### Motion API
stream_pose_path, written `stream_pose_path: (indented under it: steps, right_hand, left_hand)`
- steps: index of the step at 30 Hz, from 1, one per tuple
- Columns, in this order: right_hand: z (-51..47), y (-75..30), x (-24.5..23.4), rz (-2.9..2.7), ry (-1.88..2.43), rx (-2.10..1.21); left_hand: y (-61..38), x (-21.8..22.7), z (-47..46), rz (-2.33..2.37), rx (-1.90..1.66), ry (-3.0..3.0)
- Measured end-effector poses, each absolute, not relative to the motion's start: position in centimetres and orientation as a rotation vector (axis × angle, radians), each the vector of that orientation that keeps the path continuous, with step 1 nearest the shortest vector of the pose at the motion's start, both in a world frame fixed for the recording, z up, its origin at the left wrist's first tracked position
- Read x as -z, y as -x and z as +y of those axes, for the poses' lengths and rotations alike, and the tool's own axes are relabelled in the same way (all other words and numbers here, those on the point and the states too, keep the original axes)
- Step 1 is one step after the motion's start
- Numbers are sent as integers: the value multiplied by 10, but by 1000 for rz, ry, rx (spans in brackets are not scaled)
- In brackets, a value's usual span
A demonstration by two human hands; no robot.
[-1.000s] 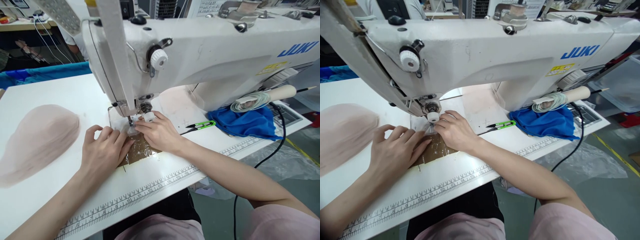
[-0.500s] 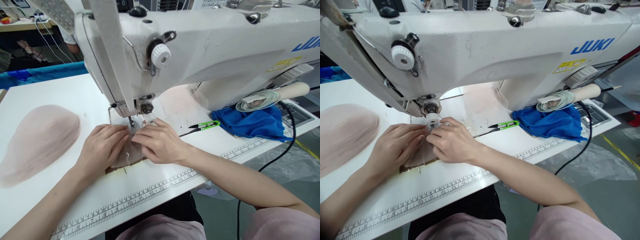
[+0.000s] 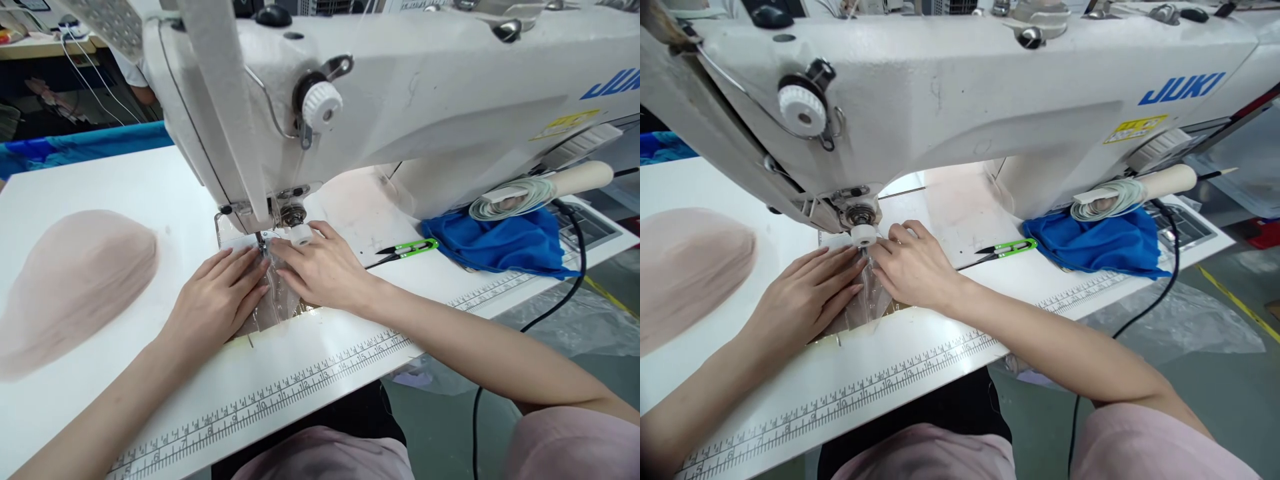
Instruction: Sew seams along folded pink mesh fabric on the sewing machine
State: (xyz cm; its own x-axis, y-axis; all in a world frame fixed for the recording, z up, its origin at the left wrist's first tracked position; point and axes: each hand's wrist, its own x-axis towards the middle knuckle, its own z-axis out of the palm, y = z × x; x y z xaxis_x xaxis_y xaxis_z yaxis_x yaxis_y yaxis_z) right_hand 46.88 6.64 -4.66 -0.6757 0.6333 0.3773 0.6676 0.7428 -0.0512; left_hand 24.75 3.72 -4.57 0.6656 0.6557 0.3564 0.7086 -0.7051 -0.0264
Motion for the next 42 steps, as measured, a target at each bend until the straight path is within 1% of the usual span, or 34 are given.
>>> stream_pose_path:
  steps: [7,23,42]
  right_hand:
    - [70,-468,42,-2668,979,205]
    - [80,-469,54,-2553,917,192]
    - [79,-470,54,-2524,875,221]
  left_hand:
    - [-251,47,31,-1103,361,2621]
    - [-258,50,27,-1129,418,2564]
    - [-259,48,25,-1134,461,2527]
